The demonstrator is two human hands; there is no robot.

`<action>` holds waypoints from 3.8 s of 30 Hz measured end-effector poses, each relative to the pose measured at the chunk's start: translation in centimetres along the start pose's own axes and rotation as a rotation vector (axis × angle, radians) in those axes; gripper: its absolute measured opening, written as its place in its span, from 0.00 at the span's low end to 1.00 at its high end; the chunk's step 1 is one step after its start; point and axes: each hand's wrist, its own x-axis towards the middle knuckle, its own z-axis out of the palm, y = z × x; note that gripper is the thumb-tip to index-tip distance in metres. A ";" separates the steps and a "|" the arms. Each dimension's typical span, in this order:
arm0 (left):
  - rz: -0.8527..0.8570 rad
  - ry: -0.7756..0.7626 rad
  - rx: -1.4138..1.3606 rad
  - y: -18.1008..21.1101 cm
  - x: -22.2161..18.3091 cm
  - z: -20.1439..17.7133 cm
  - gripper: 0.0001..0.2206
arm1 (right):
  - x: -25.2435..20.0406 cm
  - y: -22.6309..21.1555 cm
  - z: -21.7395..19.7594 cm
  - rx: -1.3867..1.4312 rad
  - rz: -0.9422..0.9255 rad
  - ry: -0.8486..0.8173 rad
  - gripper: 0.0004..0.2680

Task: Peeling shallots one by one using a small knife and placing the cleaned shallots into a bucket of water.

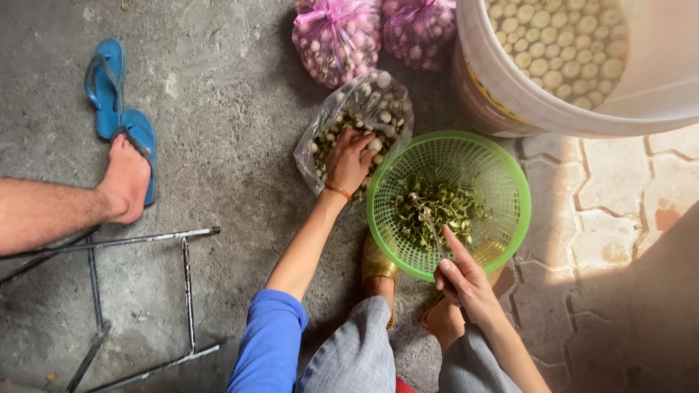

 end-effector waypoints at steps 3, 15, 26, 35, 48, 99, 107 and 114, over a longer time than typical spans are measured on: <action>0.085 -0.130 0.255 0.4 2.5 0.5 0.14 | 0.6 0.8 -0.4 -0.012 -0.039 0.009 0.23; 0.163 -0.175 0.242 -1.3 1.6 0.6 0.14 | 1.7 2.5 0.0 0.039 -0.011 0.036 0.19; -0.078 0.049 -0.130 -2.8 -0.3 -3.0 0.17 | 0.8 0.6 0.2 0.016 -0.062 -0.028 0.27; -0.510 -0.622 -1.713 7.8 -13.7 3.1 0.22 | 1.7 1.2 -0.3 -0.055 -0.427 -0.231 0.28; -0.498 -0.387 -1.382 14.5 -15.5 -0.6 0.22 | 2.1 4.6 -2.6 -0.182 -0.549 -0.054 0.17; -0.353 -0.614 -2.263 29.8 0.4 -11.3 0.26 | -0.8 2.9 -3.4 0.536 -0.187 0.079 0.26; 0.356 0.224 -1.000 28.5 6.5 -13.3 0.29 | -0.9 1.8 -3.0 0.488 -0.220 0.065 0.22; 0.077 -0.094 -0.043 0.6 -0.6 -2.0 0.13 | -0.2 2.3 -3.3 0.494 -0.129 0.126 0.18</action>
